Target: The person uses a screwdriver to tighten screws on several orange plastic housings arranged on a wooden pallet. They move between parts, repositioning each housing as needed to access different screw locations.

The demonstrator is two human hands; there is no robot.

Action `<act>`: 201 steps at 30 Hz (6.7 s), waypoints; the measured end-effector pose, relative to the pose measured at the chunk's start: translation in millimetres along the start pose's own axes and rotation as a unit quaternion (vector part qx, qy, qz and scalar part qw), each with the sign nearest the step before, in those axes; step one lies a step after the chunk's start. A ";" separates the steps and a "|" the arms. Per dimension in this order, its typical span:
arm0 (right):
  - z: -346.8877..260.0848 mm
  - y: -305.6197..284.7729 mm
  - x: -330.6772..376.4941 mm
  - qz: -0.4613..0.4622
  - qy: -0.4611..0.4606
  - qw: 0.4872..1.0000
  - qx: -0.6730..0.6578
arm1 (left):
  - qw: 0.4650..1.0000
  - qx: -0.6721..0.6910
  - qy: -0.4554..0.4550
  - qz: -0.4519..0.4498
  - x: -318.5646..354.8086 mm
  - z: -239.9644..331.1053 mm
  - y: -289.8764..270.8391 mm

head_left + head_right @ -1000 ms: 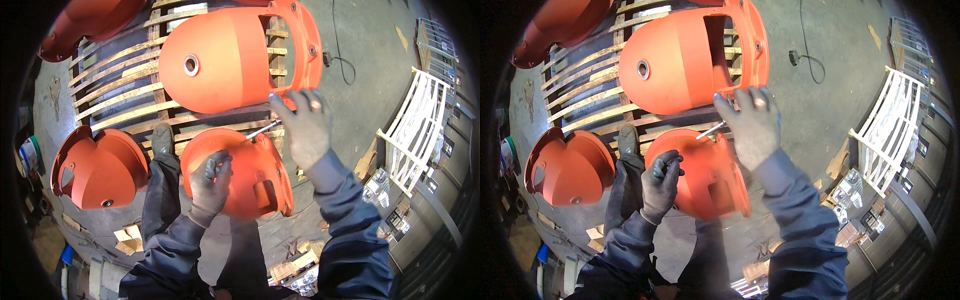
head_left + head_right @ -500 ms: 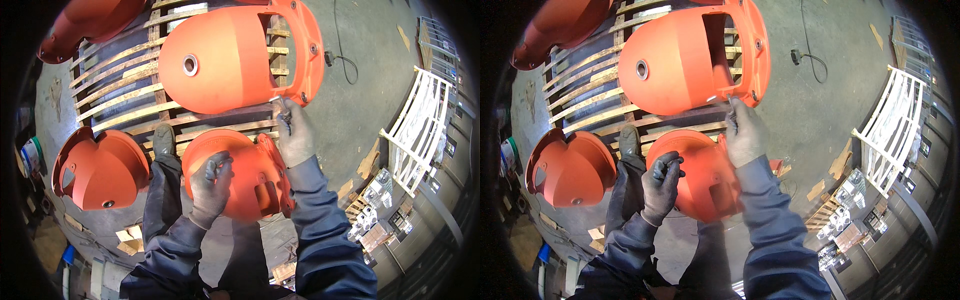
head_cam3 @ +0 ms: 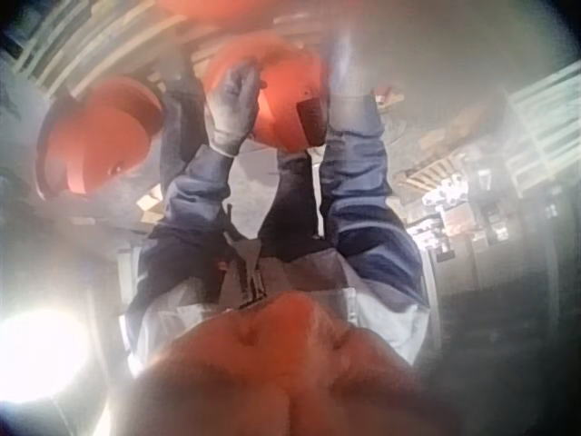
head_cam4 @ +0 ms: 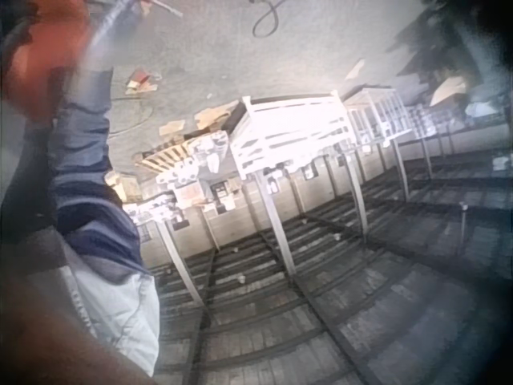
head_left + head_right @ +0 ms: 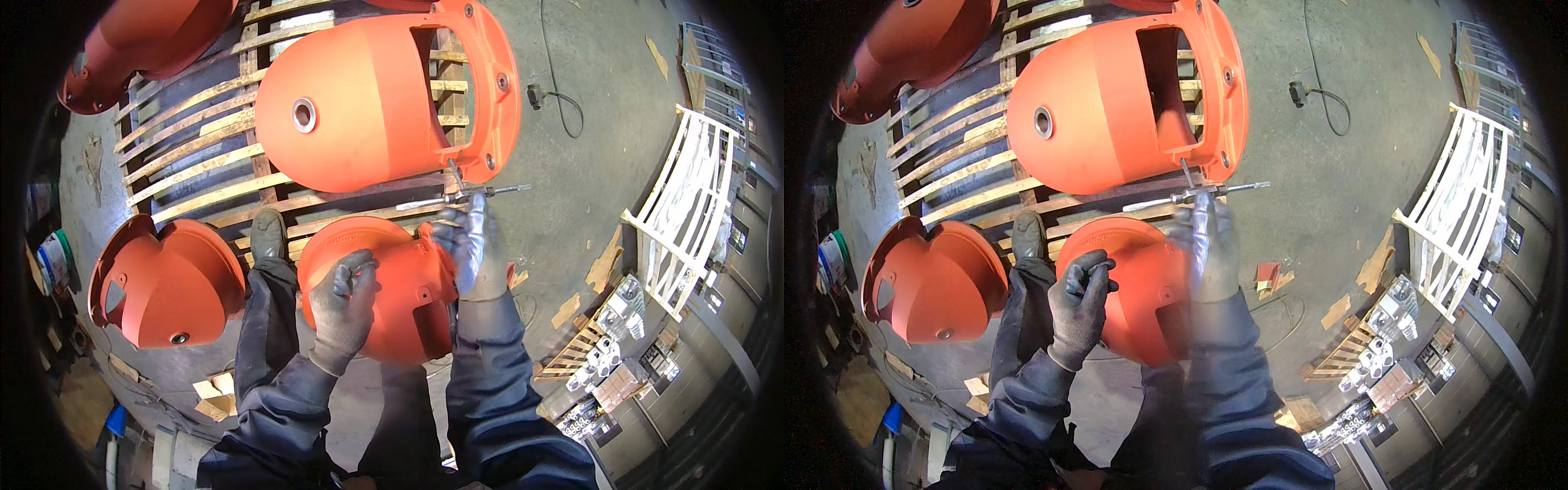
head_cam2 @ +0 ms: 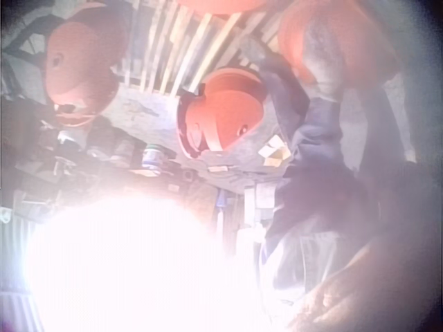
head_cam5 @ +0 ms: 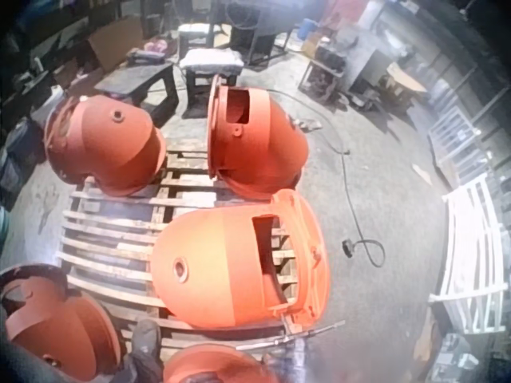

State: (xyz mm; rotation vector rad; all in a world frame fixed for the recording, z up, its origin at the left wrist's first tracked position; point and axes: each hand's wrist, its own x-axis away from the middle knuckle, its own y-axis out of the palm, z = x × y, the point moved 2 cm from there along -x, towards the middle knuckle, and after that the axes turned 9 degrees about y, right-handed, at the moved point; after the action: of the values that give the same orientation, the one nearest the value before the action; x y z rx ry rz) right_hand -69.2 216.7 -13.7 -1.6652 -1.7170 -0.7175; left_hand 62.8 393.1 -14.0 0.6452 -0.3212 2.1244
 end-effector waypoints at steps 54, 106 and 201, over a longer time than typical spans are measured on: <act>44.8 -36.8 -45.4 -0.032 0.131 0.988 -0.069 | 0.987 -0.037 0.130 0.084 -5.7 21.9 -48.9; 2.6 18.4 -10.3 -0.071 0.163 0.961 -0.212 | 0.993 0.099 -0.029 0.060 -13.2 0.3 -5.0; -37.8 29.8 -1.9 0.109 -0.394 0.580 0.704 | 0.989 0.137 -0.025 0.051 -38.2 33.0 -41.8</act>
State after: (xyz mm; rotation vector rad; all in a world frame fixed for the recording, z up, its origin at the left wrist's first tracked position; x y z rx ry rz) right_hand -36.9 188.4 8.1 -0.8143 -1.5836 1.4788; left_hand 126.1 377.3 -7.9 0.8578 -0.0910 2.2748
